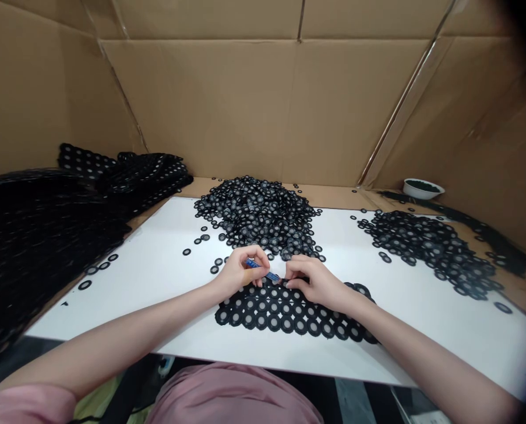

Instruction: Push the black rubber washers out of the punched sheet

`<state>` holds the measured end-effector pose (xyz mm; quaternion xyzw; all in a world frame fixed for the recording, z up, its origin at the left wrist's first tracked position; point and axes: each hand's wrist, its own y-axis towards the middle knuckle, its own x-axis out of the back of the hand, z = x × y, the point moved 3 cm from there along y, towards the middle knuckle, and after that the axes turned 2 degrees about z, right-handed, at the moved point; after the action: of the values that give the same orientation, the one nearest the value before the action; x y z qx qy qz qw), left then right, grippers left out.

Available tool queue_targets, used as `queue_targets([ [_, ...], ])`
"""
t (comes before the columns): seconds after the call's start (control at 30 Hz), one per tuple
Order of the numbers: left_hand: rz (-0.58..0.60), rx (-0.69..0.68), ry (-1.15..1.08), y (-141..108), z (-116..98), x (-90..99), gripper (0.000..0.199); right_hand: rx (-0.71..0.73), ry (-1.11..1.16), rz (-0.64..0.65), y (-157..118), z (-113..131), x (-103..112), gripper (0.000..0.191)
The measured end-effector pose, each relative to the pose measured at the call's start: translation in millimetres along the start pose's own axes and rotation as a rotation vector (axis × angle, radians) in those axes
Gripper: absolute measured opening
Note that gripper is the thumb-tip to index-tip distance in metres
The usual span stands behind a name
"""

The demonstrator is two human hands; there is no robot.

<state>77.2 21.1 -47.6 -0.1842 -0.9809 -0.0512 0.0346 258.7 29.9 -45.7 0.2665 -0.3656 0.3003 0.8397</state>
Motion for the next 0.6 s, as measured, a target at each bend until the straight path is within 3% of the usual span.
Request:
queue_targets([
  [0.17,-0.03,-0.006,-0.071,-2,-2,-0.2,0.021,-0.003,-0.002,0.001,-1,-1,1,0.021],
  [0.4,-0.194,-0.037,-0.223,-1,-5,16.3,0.022,-0.002,-0.007,0.005,-1,-5,-1,0.018],
  [0.6,-0.09,-0.034,-0.142,-6,-9,7.9,0.022,-0.006,0.023,0.045,-6,0,2,0.021],
])
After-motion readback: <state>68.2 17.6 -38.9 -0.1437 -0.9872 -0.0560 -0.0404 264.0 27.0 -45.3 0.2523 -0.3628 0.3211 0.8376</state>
